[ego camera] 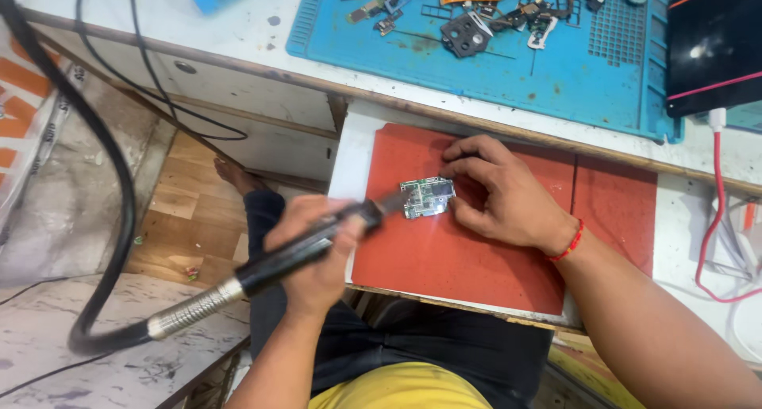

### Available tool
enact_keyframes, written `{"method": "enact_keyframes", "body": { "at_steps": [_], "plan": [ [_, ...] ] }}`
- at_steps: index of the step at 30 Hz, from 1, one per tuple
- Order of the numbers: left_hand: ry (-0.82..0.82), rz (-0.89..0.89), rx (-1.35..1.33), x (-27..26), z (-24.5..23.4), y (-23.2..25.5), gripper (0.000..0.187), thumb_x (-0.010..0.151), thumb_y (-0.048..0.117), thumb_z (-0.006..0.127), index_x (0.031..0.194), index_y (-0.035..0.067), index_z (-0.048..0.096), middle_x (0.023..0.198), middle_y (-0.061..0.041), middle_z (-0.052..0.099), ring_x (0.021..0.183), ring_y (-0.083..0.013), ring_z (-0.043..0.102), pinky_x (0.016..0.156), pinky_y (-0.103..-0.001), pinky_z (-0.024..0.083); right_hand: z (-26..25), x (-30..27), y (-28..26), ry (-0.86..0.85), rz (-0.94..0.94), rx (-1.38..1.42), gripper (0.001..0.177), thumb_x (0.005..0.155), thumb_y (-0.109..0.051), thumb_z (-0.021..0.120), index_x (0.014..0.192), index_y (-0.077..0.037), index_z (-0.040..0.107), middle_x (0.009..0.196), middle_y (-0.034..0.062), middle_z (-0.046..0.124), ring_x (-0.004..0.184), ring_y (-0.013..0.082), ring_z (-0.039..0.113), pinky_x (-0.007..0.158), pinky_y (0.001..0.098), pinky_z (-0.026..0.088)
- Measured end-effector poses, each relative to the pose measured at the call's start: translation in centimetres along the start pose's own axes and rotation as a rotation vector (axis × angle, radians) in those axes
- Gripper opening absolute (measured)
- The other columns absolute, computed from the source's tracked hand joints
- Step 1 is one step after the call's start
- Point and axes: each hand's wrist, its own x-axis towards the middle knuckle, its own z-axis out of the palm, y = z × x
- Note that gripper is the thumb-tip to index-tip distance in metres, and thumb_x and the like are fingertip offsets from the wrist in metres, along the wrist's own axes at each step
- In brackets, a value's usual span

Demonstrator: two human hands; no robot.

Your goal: The person uses a purple pen-like tool to scrape and clean a small circuit board placed on a red mat. They then use a hot air gun to apply heat to the board, likely for soldering or desoldering components.

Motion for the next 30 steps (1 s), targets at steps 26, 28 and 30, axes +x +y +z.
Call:
{"method": "enact_keyframes", "body": {
  "at_steps": [26, 28, 30],
  "plan": [
    [-0.100, 0.145, 0.031, -0.1, 0.3, -0.2, 0.028, 0.095, 0.028, 0.077, 0.106, 0.004, 0.070, 0.100, -0.009, 0.074, 0.091, -0.0216, 0.071, 0.087, -0.031, 0.057, -0.4, -0.6, -0.1, -0.071, -0.025, -0.113, 0.050, 0.071, -0.022, 0.073, 0.119, -0.009, 0.070, 0.137, 0.0143, 0.056, 0.128, 0.0361, 0.052, 0.108, 0.0475, 0.044],
    [0.004, 0.001, 0.040, -0.1, 0.1, 0.0, 0.028, 0.097, 0.027, 0.075, 0.108, 0.002, 0.070, 0.103, -0.011, 0.073, 0.095, -0.0236, 0.069, 0.088, -0.033, 0.056, -0.1, -0.4, -0.2, -0.062, -0.035, -0.112, 0.049, 0.071, -0.022, 0.072, 0.118, -0.010, 0.070, 0.137, 0.0137, 0.056, 0.128, 0.0358, 0.052, 0.109, 0.0477, 0.044],
    [-0.101, 0.140, 0.043, -0.3, 0.0, 0.1, 0.029, 0.095, 0.029, 0.077, 0.105, 0.003, 0.069, 0.100, -0.009, 0.074, 0.095, -0.0227, 0.070, 0.087, -0.032, 0.057, 0.0, -0.5, -0.3, -0.060, -0.021, -0.119, 0.049, 0.071, -0.023, 0.073, 0.118, -0.010, 0.071, 0.137, 0.0130, 0.056, 0.127, 0.0355, 0.052, 0.108, 0.0481, 0.044]
  ]
}}
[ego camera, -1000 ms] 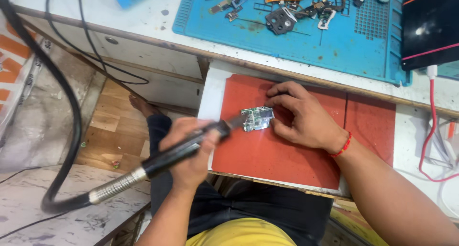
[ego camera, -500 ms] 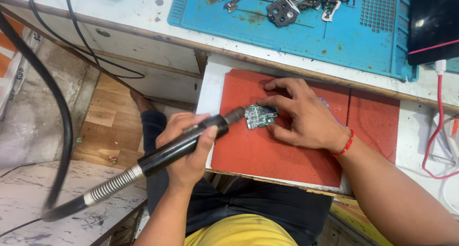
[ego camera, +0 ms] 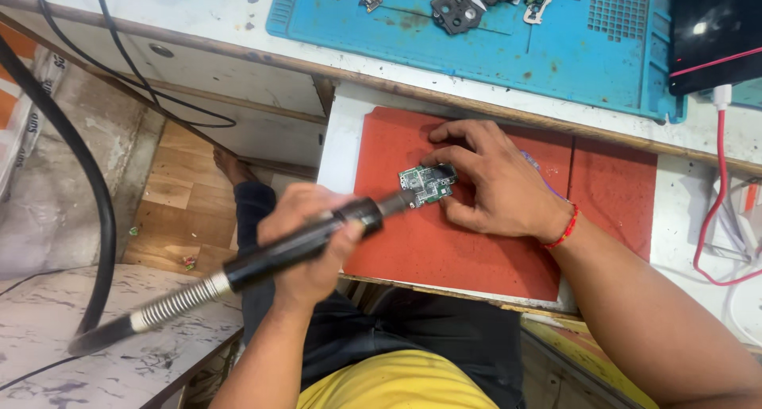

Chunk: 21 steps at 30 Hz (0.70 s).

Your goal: The person uses a purple pen-like tool to scrape and clean a small circuit board placed on a red mat. They then use a hot air gun to apply heat to the board, likely for soldering or desoldering components.

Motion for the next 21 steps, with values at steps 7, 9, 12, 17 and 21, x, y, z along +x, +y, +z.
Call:
{"method": "enact_keyframes", "body": {
  "at_steps": [7, 9, 12, 17, 21],
  "plan": [
    [-0.110, 0.084, -0.017, -0.2, 0.1, -0.5, 0.029, 0.090, 0.030, 0.078, 0.100, 0.004, 0.069, 0.095, -0.008, 0.075, 0.090, -0.0211, 0.072, 0.087, -0.031, 0.058, 0.0, -0.2, 0.4, -0.006, 0.002, 0.008, 0.050, 0.070, -0.024, 0.073, 0.119, -0.011, 0.071, 0.137, 0.0125, 0.056, 0.126, 0.0351, 0.052, 0.107, 0.0478, 0.045],
    [-0.040, 0.075, -0.005, -0.4, -0.1, -0.3, 0.027, 0.094, 0.027, 0.077, 0.104, 0.004, 0.069, 0.097, -0.008, 0.074, 0.092, -0.0207, 0.070, 0.089, -0.031, 0.057, -0.1, -0.1, 0.3, -0.006, -0.013, -0.002, 0.052, 0.069, -0.024, 0.074, 0.119, -0.011, 0.071, 0.137, 0.0128, 0.056, 0.126, 0.0358, 0.052, 0.106, 0.0482, 0.045],
    [0.035, 0.007, -0.014, 0.2, -0.1, -0.7, 0.025, 0.097, 0.024, 0.076, 0.108, 0.003, 0.068, 0.104, -0.009, 0.073, 0.094, -0.0206, 0.070, 0.091, -0.030, 0.056, -0.5, 0.5, 0.4, 0.004, -0.007, -0.001, 0.049, 0.068, -0.026, 0.074, 0.115, -0.012, 0.070, 0.136, 0.0115, 0.057, 0.125, 0.0353, 0.052, 0.106, 0.0475, 0.045],
    [0.145, -0.244, -0.038, -1.5, 0.3, -1.4, 0.022, 0.093, 0.022, 0.076, 0.101, 0.001, 0.072, 0.096, -0.009, 0.069, 0.085, -0.0177, 0.065, 0.082, -0.030, 0.053, 0.1, -0.2, 0.2, -0.010, -0.004, 0.003, 0.050, 0.069, -0.025, 0.074, 0.117, -0.012, 0.071, 0.136, 0.0109, 0.057, 0.124, 0.0345, 0.052, 0.107, 0.0472, 0.045],
    [0.055, -0.066, -0.057, -0.2, 0.2, -1.2, 0.025, 0.096, 0.025, 0.074, 0.105, 0.002, 0.069, 0.096, -0.007, 0.071, 0.091, -0.0146, 0.066, 0.086, -0.028, 0.054, -0.6, 0.4, 0.4, -0.010, 0.005, -0.003, 0.050, 0.068, -0.025, 0.075, 0.116, -0.012, 0.071, 0.135, 0.0103, 0.057, 0.125, 0.0346, 0.052, 0.107, 0.0473, 0.044]
  ]
}}
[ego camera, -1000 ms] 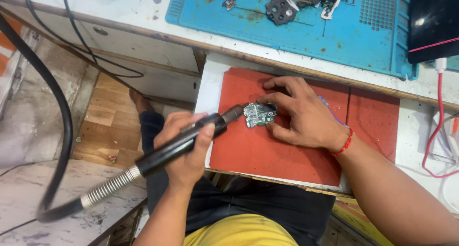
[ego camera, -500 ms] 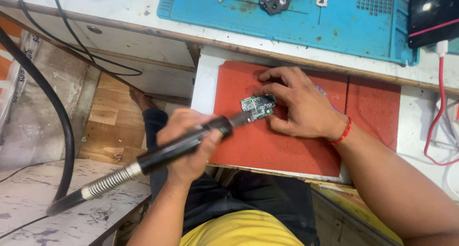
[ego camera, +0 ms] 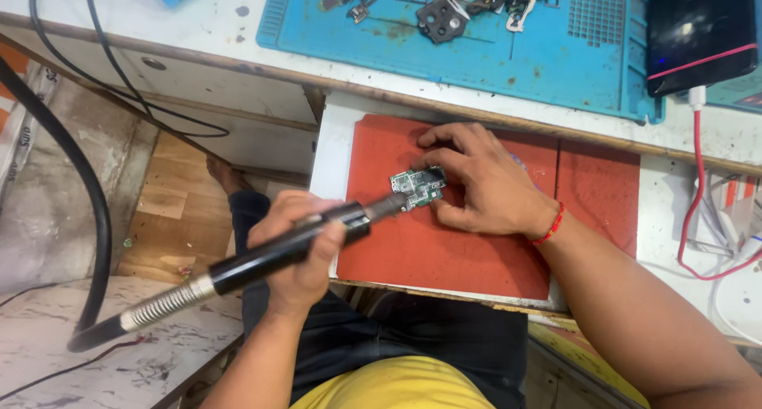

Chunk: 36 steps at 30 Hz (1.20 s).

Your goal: The person uses a purple pen-like tool to scrape and clean a small circuit board placed on a red mat. They then use a hot air gun to apply heat to the board, likely for soldering or desoldering components.

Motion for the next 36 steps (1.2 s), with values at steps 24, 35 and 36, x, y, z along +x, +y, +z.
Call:
{"method": "enact_keyframes", "body": {
  "at_steps": [24, 35, 36],
  "plan": [
    [-0.022, 0.070, 0.108, 0.2, -0.1, 1.1, 0.029, 0.095, 0.030, 0.076, 0.107, 0.005, 0.068, 0.100, -0.008, 0.075, 0.098, -0.0225, 0.071, 0.087, -0.032, 0.058, 0.2, -0.1, -0.4, 0.002, -0.039, -0.003, 0.050, 0.068, -0.025, 0.077, 0.116, -0.012, 0.073, 0.134, 0.0112, 0.059, 0.124, 0.0334, 0.053, 0.106, 0.0464, 0.045],
    [-0.061, 0.100, 0.100, 0.1, 0.0, 0.3, 0.027, 0.093, 0.031, 0.079, 0.101, 0.007, 0.068, 0.099, -0.007, 0.077, 0.095, -0.0196, 0.070, 0.096, -0.034, 0.054, -0.2, -0.3, 0.0, -0.005, -0.054, 0.086, 0.056, 0.071, -0.023, 0.077, 0.124, -0.005, 0.069, 0.136, 0.0153, 0.056, 0.128, 0.0357, 0.052, 0.107, 0.0463, 0.045],
    [-0.062, 0.087, 0.095, 0.0, -0.1, 0.3, 0.028, 0.092, 0.031, 0.079, 0.102, 0.008, 0.069, 0.100, -0.007, 0.077, 0.095, -0.0206, 0.069, 0.095, -0.034, 0.055, -0.4, -0.3, 0.2, -0.012, -0.072, 0.126, 0.059, 0.072, -0.023, 0.078, 0.126, -0.003, 0.067, 0.136, 0.0173, 0.055, 0.129, 0.0366, 0.052, 0.107, 0.0460, 0.046]
  ]
}}
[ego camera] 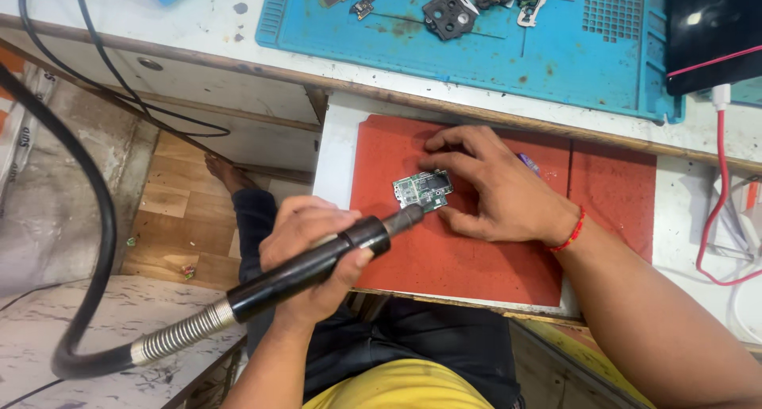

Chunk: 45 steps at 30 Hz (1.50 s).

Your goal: The person uses a purple pen-like tool to scrape and clean a small circuit board placed on a red mat. They then use a hot air gun to apply heat to the board, likely for soldering or desoldering components.

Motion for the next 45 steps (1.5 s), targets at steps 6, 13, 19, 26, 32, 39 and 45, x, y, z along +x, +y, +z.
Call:
{"method": "enact_keyframes", "body": {
  "at_steps": [6, 13, 19, 26, 32, 39, 45],
  "plan": [
    [0.003, -0.017, 0.010, 0.1, 0.1, 0.4, 0.033, 0.091, 0.033, 0.079, 0.107, 0.006, 0.071, 0.100, -0.006, 0.076, 0.101, -0.0234, 0.068, 0.096, -0.035, 0.055, 0.0, -0.4, 0.6, -0.005, 0.086, 0.023, 0.045, 0.076, -0.012, 0.071, 0.120, -0.002, 0.068, 0.139, 0.0168, 0.055, 0.130, 0.0347, 0.057, 0.108, 0.0414, 0.050],
    [-0.041, 0.058, 0.021, 0.3, 0.2, 0.7, 0.029, 0.091, 0.035, 0.079, 0.102, 0.009, 0.072, 0.100, -0.004, 0.076, 0.095, -0.0180, 0.069, 0.093, -0.033, 0.055, 0.7, -0.6, 0.2, 0.008, 0.042, -0.045, 0.041, 0.074, -0.015, 0.076, 0.113, -0.005, 0.071, 0.135, 0.0145, 0.058, 0.129, 0.0343, 0.054, 0.106, 0.0436, 0.049],
    [-0.012, -0.046, 0.066, 0.4, 0.4, 0.4, 0.026, 0.095, 0.036, 0.077, 0.103, 0.012, 0.072, 0.095, -0.001, 0.076, 0.093, -0.0198, 0.067, 0.094, -0.030, 0.056, 0.6, -0.4, 0.2, 0.016, 0.065, -0.034, 0.040, 0.075, -0.018, 0.076, 0.113, -0.005, 0.071, 0.134, 0.0148, 0.057, 0.128, 0.0343, 0.055, 0.105, 0.0434, 0.049],
    [0.000, -0.085, 0.049, 0.5, 0.1, 0.9, 0.032, 0.093, 0.035, 0.078, 0.107, 0.007, 0.071, 0.099, -0.004, 0.076, 0.098, -0.0196, 0.067, 0.094, -0.033, 0.055, 0.7, -0.3, 0.2, 0.025, 0.053, -0.063, 0.039, 0.074, -0.019, 0.076, 0.111, -0.007, 0.072, 0.133, 0.0133, 0.059, 0.127, 0.0343, 0.055, 0.106, 0.0450, 0.047],
    [0.056, -0.085, 0.095, 0.6, 0.2, 0.9, 0.029, 0.092, 0.032, 0.080, 0.104, 0.007, 0.072, 0.100, -0.006, 0.074, 0.100, -0.0203, 0.066, 0.096, -0.034, 0.054, 0.7, 0.0, -0.1, 0.022, 0.080, -0.067, 0.040, 0.073, -0.020, 0.076, 0.111, -0.008, 0.072, 0.132, 0.0116, 0.059, 0.126, 0.0333, 0.056, 0.105, 0.0449, 0.047],
    [-0.001, -0.105, 0.013, 0.0, 0.2, 0.2, 0.030, 0.089, 0.035, 0.081, 0.099, 0.008, 0.073, 0.097, -0.004, 0.074, 0.100, -0.0205, 0.064, 0.097, -0.033, 0.055, 0.7, -0.5, 0.4, 0.011, 0.070, -0.046, 0.039, 0.075, -0.020, 0.075, 0.113, -0.007, 0.072, 0.134, 0.0126, 0.059, 0.125, 0.0337, 0.055, 0.105, 0.0445, 0.047],
    [0.068, -0.215, 0.047, 0.0, 0.2, 0.1, 0.034, 0.090, 0.039, 0.080, 0.101, 0.007, 0.075, 0.096, -0.003, 0.074, 0.099, -0.0189, 0.066, 0.093, -0.033, 0.055, 1.0, -0.3, 0.6, 0.054, 0.144, 0.030, 0.037, 0.078, -0.016, 0.074, 0.114, -0.006, 0.072, 0.131, 0.0114, 0.059, 0.125, 0.0298, 0.058, 0.105, 0.0409, 0.051]
  ]
}}
